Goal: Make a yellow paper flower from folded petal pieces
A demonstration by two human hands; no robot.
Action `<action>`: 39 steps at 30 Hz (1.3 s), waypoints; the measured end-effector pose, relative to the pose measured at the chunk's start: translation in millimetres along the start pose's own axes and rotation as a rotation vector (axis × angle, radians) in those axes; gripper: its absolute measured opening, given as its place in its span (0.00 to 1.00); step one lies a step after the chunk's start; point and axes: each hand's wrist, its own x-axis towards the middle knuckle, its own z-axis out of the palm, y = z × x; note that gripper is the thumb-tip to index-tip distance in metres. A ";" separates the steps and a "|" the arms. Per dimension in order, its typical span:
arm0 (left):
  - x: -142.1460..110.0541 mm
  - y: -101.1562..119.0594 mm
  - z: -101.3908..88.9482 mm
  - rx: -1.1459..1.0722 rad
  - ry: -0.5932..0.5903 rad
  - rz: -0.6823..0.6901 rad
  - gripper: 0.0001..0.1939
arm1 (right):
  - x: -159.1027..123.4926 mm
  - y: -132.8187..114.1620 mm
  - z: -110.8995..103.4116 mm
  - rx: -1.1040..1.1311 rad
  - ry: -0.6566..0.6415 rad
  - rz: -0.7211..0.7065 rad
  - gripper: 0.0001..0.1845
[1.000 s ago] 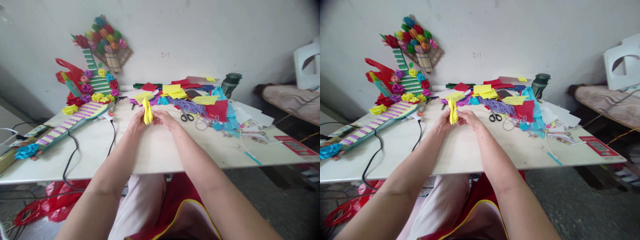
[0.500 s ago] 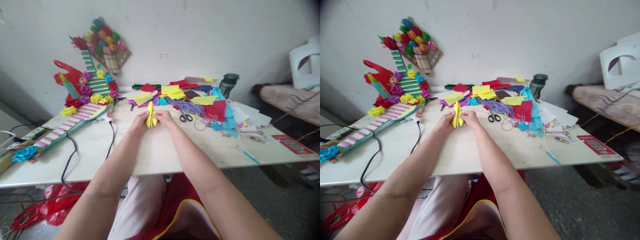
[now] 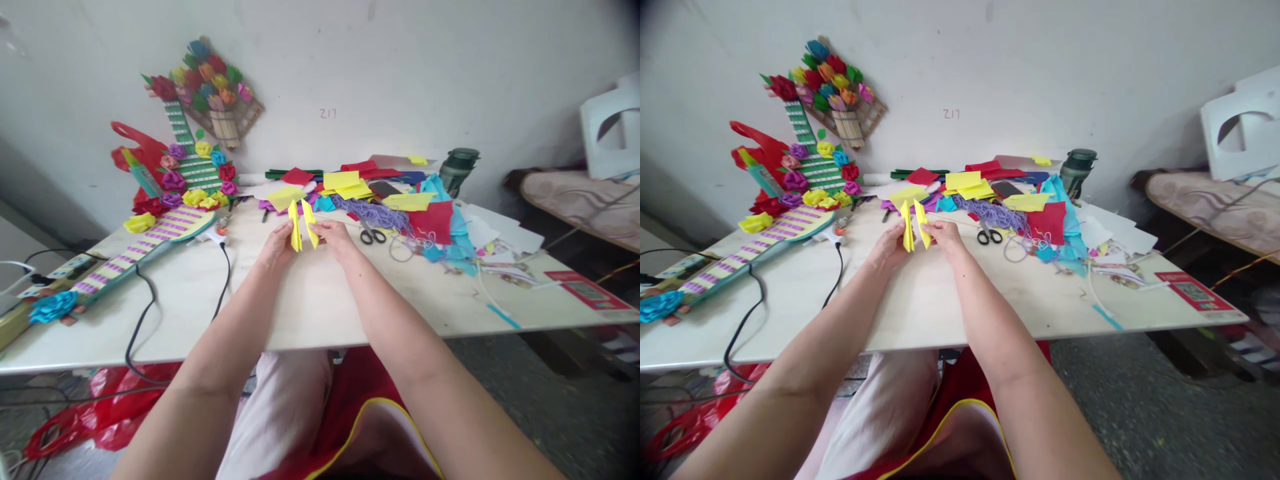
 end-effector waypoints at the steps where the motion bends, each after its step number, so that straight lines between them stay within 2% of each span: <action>1: -0.4 0.4 0.6 -0.015 -0.012 -0.011 0.04 | -0.4 -0.2 0.8 0.018 -0.009 0.009 0.12; 7: -4.3 1.7 4.2 -0.073 -0.038 -0.051 0.05 | -0.4 5.1 5.4 0.115 -0.136 0.017 0.12; 13: -5.6 1.6 6.6 -0.037 -0.030 -0.100 0.07 | 1.4 8.1 7.5 0.161 -0.181 0.050 0.13; 22: -5.9 1.8 6.4 -0.053 -0.062 -0.155 0.10 | -1.9 7.4 11.8 0.186 -0.188 0.078 0.12; 34: -7.7 2.3 10.7 -0.041 -0.018 -0.158 0.11 | -1.4 9.5 11.5 0.200 -0.210 0.071 0.12; 39: -5.9 -0.4 9.2 -0.053 -0.062 -0.157 0.10 | -2.8 8.0 12.2 0.191 -0.188 0.109 0.12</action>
